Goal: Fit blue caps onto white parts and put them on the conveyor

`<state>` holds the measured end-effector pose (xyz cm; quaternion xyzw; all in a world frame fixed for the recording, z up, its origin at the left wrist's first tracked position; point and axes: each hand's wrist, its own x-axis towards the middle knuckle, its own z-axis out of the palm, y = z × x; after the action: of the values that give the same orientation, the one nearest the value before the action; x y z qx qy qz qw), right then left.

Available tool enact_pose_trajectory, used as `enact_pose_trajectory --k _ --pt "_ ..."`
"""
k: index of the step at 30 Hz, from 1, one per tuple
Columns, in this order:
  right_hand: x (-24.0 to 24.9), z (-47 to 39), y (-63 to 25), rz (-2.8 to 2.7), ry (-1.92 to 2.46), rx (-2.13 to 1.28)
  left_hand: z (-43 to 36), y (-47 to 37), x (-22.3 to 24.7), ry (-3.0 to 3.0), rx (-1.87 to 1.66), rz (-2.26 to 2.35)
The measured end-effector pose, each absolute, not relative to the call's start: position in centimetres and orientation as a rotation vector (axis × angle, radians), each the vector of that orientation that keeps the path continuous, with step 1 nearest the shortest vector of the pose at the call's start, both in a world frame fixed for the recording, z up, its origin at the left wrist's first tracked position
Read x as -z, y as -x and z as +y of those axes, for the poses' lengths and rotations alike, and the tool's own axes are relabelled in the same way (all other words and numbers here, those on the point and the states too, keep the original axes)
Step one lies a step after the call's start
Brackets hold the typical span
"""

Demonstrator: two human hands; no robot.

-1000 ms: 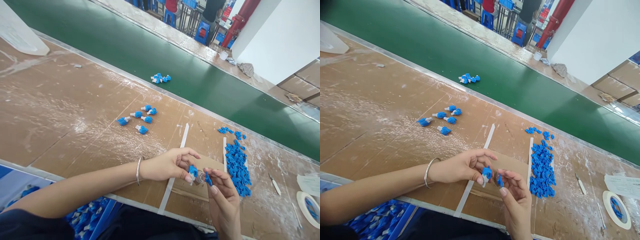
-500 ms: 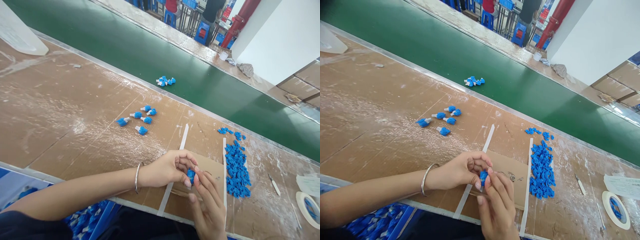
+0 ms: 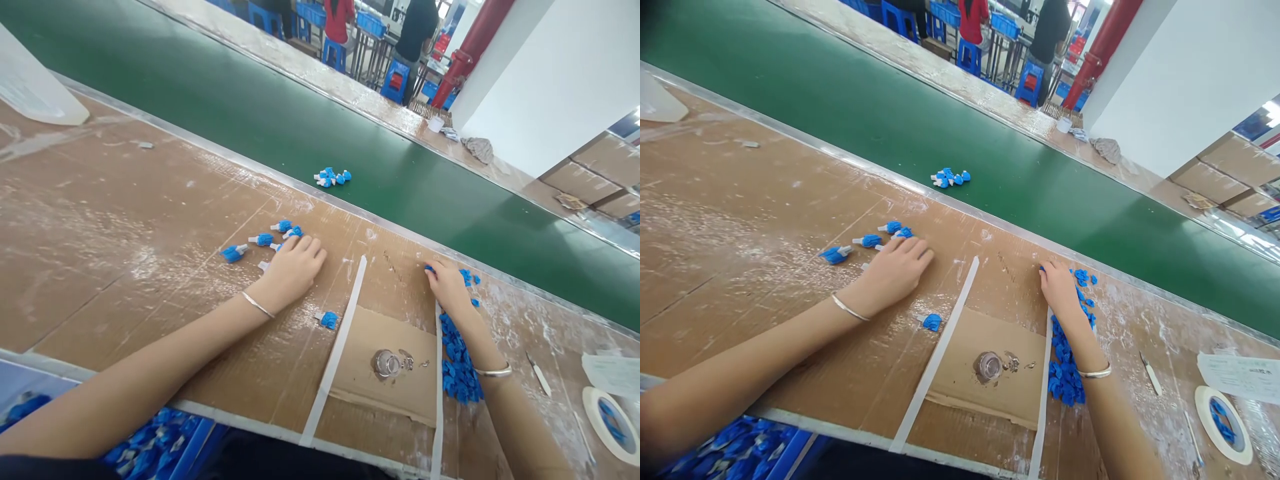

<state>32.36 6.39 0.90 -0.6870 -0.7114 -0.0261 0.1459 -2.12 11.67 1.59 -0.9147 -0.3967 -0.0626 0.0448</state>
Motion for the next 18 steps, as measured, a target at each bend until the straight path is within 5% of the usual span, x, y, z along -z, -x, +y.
enact_pose_trajectory --k 7,18 --pt "0.1 7.8 -33.5 -2.169 2.129 0.057 15.0 3.7 -2.7 2.523 0.383 -1.635" --pt "1.8 3.9 -33.6 -2.161 1.943 0.126 32.2 -7.0 -1.2 2.791 0.361 -1.928"
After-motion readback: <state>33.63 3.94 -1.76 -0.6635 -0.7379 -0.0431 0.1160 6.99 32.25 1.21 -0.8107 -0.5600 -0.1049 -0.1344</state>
